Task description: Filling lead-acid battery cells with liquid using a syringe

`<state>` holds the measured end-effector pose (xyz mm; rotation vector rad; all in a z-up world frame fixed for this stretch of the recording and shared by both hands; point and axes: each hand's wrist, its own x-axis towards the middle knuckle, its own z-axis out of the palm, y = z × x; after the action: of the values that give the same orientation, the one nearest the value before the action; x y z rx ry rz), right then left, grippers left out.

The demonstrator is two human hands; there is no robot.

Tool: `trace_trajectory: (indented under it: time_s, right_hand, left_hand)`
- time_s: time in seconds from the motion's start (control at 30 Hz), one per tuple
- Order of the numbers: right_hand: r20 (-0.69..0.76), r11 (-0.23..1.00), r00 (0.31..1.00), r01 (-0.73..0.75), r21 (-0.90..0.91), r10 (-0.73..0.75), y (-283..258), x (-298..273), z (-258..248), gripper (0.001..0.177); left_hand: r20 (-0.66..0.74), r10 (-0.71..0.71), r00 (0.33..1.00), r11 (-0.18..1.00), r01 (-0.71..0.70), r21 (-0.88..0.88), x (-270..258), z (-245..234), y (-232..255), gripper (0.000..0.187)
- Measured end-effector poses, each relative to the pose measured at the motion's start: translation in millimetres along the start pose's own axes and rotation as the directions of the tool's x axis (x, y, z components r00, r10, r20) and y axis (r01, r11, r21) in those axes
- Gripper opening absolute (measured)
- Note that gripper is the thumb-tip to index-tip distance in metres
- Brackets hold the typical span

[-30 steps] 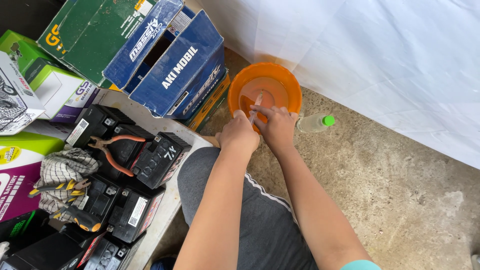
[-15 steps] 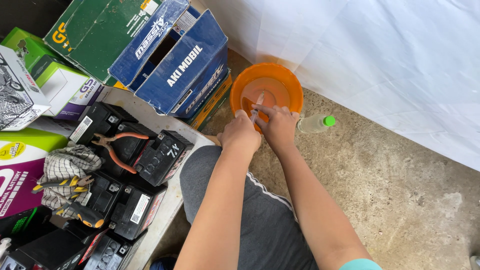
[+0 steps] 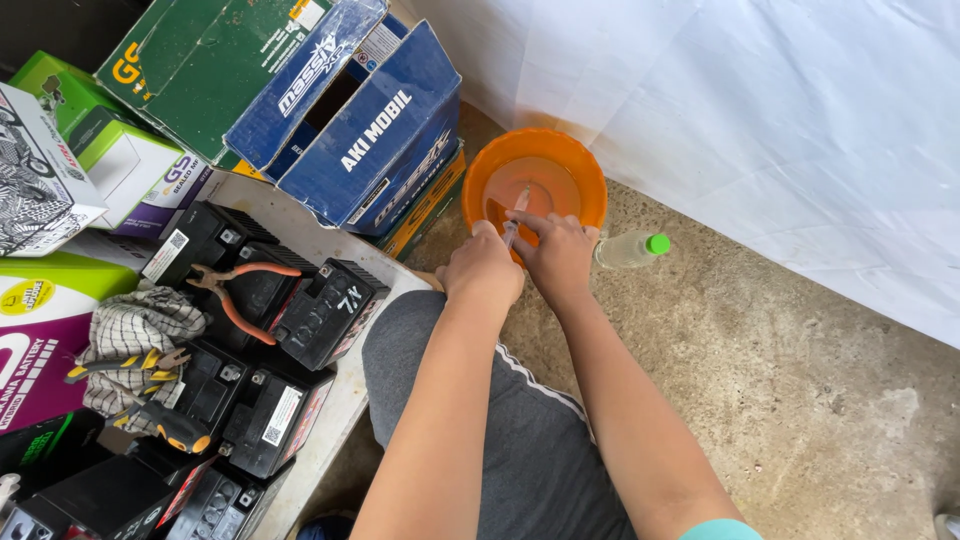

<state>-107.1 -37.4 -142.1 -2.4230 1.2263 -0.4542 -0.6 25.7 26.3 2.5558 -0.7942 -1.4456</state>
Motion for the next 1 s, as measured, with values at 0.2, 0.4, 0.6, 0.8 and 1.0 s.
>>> trace_trajectory:
  time_s: [0.2,0.4,0.6,0.8,1.0]
  right_hand:
    - [0.017,1.000,1.000,-0.007,0.010,0.007,0.4,-0.9,-2.6,0.024]
    - [0.014,1.000,1.000,0.002,0.020,-0.002,-1.3,-0.9,-5.4,0.022]
    - [-0.003,1.000,1.000,0.014,-0.017,-0.014,2.3,-1.0,-0.6,0.023]
    - [-0.013,0.999,1.000,0.018,-0.037,-0.018,2.8,-1.7,1.6,0.023]
    - [-0.029,0.998,0.999,0.013,-0.069,-0.015,4.4,-2.6,2.9,0.019]
  left_hand:
    - [-0.012,-0.001,1.000,0.999,0.000,-0.040,-0.4,0.3,2.2,0.050]
    - [-0.014,-0.001,1.000,0.999,0.000,-0.033,5.4,4.1,-0.9,0.051]
    - [-0.009,0.006,1.000,1.000,-0.006,0.009,3.9,3.5,-0.5,0.052]
    - [-0.023,0.009,1.000,1.000,-0.009,-0.020,13.6,9.1,-4.4,0.053]
    - [-0.032,0.030,0.999,0.999,-0.031,-0.029,10.1,7.2,-4.5,0.050]
